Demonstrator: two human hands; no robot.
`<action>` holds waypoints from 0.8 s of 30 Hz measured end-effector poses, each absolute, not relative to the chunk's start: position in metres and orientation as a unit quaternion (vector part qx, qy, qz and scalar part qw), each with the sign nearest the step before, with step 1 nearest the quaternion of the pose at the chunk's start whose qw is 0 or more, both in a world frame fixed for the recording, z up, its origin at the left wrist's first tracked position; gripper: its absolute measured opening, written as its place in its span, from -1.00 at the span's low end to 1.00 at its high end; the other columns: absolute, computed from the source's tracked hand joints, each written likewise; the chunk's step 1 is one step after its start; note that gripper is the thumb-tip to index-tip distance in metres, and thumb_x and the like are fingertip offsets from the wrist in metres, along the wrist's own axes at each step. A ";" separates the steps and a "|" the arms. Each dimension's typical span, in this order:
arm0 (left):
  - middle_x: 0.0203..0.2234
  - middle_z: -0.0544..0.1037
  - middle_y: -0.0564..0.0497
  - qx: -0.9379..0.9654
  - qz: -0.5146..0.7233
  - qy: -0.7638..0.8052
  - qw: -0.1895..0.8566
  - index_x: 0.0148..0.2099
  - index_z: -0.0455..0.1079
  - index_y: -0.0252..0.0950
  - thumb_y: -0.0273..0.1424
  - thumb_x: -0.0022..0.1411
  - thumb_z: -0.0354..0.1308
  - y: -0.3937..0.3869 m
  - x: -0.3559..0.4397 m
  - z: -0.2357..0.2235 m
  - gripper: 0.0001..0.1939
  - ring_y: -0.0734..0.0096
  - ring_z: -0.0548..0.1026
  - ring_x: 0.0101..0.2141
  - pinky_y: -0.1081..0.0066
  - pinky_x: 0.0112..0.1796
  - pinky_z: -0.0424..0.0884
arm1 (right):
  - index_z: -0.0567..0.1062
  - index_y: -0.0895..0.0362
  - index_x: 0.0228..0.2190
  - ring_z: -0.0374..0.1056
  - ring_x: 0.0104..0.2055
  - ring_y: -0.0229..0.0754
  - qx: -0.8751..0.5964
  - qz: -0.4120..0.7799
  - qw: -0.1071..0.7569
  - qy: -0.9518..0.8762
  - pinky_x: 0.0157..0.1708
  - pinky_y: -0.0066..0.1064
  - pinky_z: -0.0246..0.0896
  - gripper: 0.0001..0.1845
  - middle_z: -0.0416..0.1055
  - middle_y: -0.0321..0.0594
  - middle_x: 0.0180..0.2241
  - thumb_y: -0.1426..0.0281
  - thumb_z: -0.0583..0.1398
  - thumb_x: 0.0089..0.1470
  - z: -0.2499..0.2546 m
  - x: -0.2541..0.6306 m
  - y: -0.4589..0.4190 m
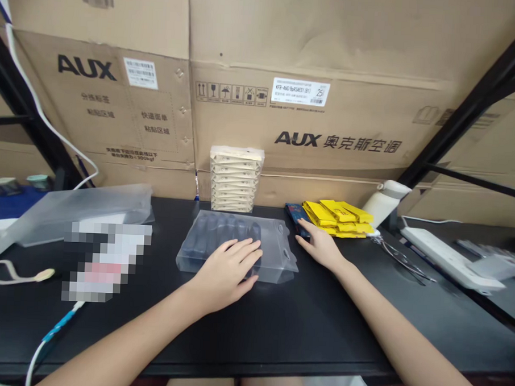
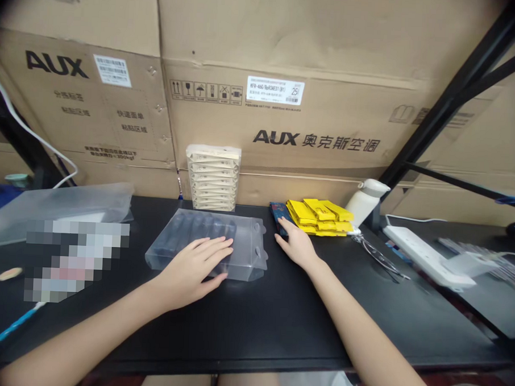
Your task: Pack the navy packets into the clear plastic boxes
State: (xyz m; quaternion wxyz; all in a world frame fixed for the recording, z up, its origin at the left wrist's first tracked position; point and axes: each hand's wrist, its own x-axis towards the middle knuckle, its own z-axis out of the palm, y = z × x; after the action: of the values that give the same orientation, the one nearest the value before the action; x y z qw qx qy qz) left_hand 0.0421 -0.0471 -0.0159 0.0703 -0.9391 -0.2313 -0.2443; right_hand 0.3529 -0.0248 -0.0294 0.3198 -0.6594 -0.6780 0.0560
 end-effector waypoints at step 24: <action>0.19 0.32 -0.18 -0.939 -0.238 -0.243 0.055 0.33 -0.07 -0.39 -0.30 0.30 0.00 -0.047 0.041 -0.013 -0.37 0.23 0.30 0.18 0.20 0.13 0.23 | 0.53 0.09 -0.38 0.33 -0.20 -0.03 -0.598 -0.176 0.493 -0.607 -0.07 -0.12 0.20 -0.78 0.49 -0.12 -0.34 0.23 0.16 0.08 -0.011 0.345 -0.035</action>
State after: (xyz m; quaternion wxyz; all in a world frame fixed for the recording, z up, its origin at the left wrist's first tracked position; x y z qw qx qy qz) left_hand 0.0414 -0.0474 -0.0129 0.0547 -0.9388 -0.2432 -0.2377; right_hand 0.3453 -0.0350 -0.0115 0.4928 -0.5980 -0.6071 -0.1762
